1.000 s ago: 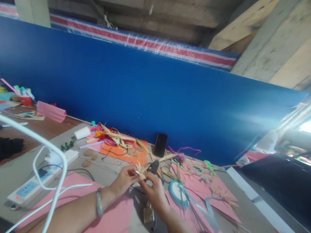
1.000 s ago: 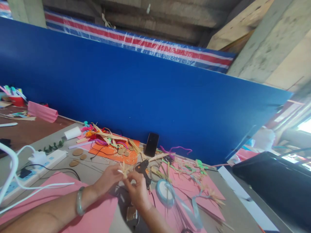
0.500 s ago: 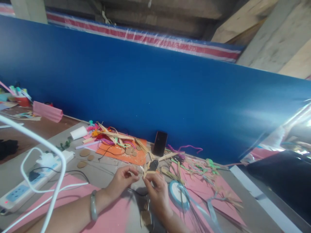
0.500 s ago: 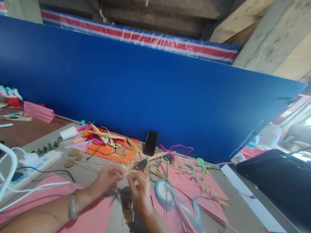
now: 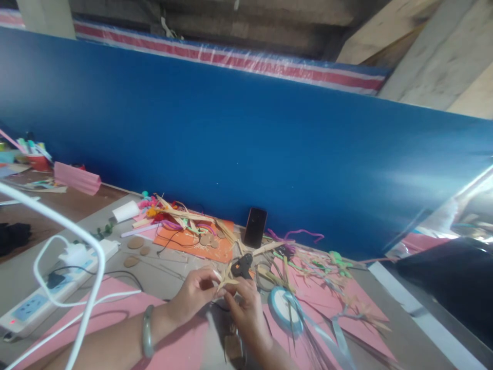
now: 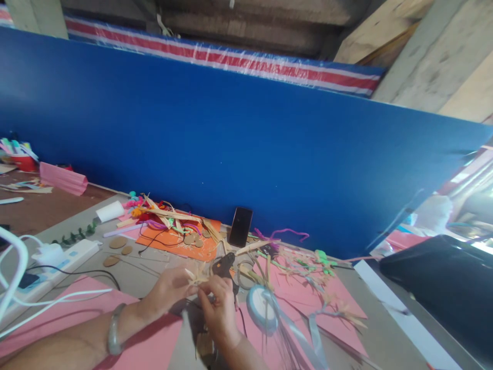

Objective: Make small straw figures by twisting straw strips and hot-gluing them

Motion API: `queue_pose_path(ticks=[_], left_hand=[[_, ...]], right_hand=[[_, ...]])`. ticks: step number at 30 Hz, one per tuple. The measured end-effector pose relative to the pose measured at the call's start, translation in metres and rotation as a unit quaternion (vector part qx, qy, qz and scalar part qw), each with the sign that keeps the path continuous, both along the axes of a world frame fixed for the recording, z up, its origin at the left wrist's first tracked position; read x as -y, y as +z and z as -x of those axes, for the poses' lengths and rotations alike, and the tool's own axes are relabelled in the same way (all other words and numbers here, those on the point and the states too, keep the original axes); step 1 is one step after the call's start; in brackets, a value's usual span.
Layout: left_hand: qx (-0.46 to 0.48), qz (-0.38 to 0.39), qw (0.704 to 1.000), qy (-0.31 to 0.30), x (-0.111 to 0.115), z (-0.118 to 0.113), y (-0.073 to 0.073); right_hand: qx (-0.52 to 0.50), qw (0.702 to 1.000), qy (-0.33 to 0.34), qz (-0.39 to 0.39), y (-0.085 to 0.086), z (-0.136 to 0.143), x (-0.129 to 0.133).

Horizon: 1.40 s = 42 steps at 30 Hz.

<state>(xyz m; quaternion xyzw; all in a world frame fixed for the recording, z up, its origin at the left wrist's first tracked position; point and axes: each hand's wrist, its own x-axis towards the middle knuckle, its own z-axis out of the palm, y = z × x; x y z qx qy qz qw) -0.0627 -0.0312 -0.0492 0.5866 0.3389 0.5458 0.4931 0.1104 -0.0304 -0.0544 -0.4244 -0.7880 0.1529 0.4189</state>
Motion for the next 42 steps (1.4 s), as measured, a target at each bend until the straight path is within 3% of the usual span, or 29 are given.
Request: queue_pose_path(ticks=[7, 14, 18, 29, 42], left_hand=[[-0.013, -0.028, 1.000, 0.004, 0.002, 0.002, 0.006], [0.027, 0.158, 0.984, -0.072, 0.000, 0.000, 0.006], [0.035, 0.176, 0.980, -0.083, -0.001, -0.003, 0.005], [0.016, 0.175, 0.982, -0.070, -0.001, -0.003, -0.010], [0.025, 0.162, 0.986, -0.039, 0.002, -0.004, -0.008]], right_hand=[[0.008, 1.000, 0.013, 0.002, 0.003, 0.003, 0.001], [-0.115, 0.984, -0.001, 0.135, 0.024, -0.001, 0.010], [-0.181, 0.966, 0.010, 0.186, 0.031, 0.001, 0.012], [-0.178, 0.969, -0.011, 0.172, 0.033, 0.007, 0.013], [-0.191, 0.971, 0.021, 0.140, 0.037, 0.010, 0.018]])
